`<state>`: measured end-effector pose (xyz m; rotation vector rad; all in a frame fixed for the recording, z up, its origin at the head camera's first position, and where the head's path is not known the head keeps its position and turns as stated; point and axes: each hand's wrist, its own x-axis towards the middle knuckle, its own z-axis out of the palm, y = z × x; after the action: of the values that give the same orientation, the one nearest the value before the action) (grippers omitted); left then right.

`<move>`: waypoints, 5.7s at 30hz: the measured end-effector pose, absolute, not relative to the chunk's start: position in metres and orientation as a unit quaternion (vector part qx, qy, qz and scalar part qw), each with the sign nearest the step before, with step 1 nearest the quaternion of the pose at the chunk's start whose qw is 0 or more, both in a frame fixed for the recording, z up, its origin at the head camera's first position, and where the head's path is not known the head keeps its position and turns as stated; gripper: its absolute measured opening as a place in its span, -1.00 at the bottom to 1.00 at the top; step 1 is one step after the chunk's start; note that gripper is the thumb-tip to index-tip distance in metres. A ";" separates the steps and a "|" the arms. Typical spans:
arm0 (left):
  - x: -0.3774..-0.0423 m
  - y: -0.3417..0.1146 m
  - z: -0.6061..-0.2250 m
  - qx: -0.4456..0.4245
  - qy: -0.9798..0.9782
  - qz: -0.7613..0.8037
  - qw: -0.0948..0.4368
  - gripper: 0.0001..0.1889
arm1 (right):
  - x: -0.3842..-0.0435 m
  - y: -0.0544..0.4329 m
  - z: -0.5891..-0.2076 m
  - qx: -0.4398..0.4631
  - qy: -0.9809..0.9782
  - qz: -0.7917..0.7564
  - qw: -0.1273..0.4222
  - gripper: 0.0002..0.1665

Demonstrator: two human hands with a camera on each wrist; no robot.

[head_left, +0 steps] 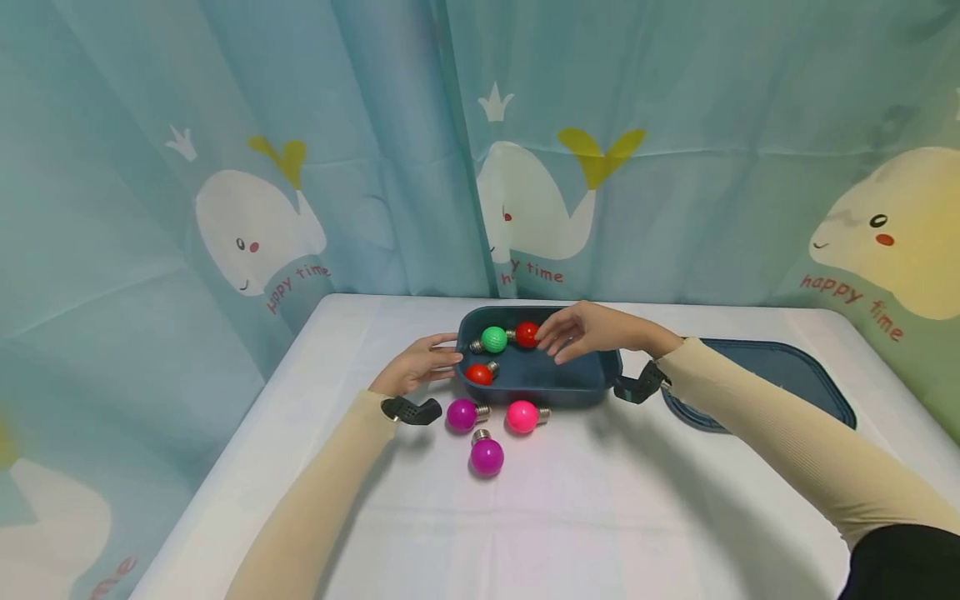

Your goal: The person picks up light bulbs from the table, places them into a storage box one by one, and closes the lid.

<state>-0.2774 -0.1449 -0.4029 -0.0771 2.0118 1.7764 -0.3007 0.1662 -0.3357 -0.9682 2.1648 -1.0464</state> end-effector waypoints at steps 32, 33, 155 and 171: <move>-0.274 -0.146 -0.400 -0.016 0.717 0.655 0.237 -0.37 | -0.217 0.187 -0.376 -0.357 0.810 -0.448 0.124 -0.58; -0.274 -0.145 -0.400 -0.016 0.718 0.654 0.237 -0.37 | -0.215 0.186 -0.379 -0.358 0.812 -0.446 0.115 -0.59; -0.276 -0.145 -0.404 -0.020 0.714 0.660 0.233 -0.38 | -0.213 0.162 -0.447 -0.273 0.791 -0.523 0.163 -0.58; -0.277 -0.146 -0.403 -0.014 0.716 0.660 0.229 -0.39 | -0.209 0.178 -0.430 -0.257 0.791 -0.531 0.162 -0.58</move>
<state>-0.2770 -0.1455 -0.4033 -0.0390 1.9708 1.8157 -0.2089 0.1782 -0.4299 -0.7337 2.2567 -1.5147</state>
